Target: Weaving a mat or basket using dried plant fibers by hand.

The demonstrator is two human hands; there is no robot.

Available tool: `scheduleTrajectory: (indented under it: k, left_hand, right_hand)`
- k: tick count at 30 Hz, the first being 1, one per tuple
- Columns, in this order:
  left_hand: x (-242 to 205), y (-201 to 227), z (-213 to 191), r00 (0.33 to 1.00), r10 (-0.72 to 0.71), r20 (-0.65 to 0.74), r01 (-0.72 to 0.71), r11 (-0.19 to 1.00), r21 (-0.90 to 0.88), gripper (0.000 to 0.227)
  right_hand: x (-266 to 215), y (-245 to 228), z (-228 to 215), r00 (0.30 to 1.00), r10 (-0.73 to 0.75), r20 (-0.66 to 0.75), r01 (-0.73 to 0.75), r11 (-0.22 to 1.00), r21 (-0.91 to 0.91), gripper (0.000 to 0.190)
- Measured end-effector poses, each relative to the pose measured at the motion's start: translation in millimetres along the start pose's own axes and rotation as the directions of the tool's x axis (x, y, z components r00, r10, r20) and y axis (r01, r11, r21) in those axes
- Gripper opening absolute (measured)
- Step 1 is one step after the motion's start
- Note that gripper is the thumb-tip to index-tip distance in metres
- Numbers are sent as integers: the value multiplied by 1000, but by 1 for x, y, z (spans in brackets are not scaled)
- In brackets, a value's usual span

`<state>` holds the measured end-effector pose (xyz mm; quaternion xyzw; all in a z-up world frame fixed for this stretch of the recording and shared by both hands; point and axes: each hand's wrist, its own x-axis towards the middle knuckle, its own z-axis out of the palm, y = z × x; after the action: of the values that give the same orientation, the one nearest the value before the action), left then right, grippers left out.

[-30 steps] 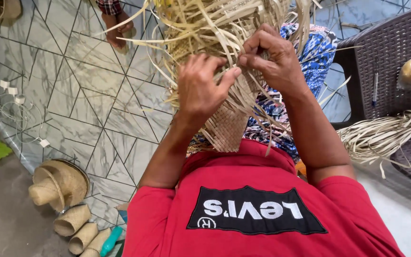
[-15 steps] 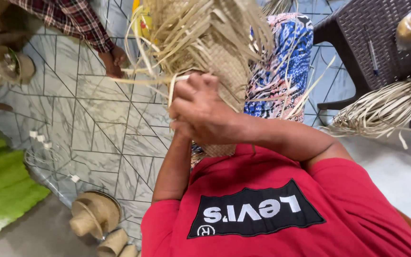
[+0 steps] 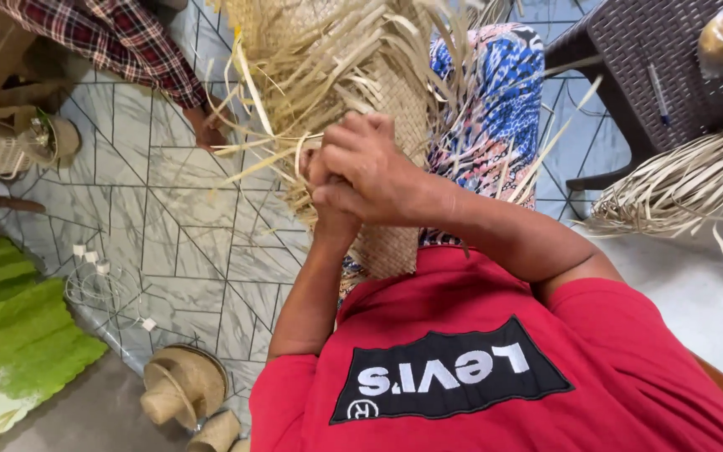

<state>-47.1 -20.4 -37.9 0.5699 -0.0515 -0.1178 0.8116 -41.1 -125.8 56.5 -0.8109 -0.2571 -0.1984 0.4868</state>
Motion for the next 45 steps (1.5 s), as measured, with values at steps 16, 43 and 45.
scheduleTrajectory:
  k: [16,43,45]
  left_hand:
    - [33,22,26,962,216,169,-271,657,703,19]
    - [80,55,4,921,201,334,-389,445,806,33]
    - [71,68,-7,934,201,295,-357,525,773,38]
  right_hand:
    - [32,-35,-65,988,-147,38,110,865,490,17]
    - [-40,74,-12,911,277,-305,-349,913,-213,37]
    - [-44,80,-6,910,282,-304,-358,904,-234,41]
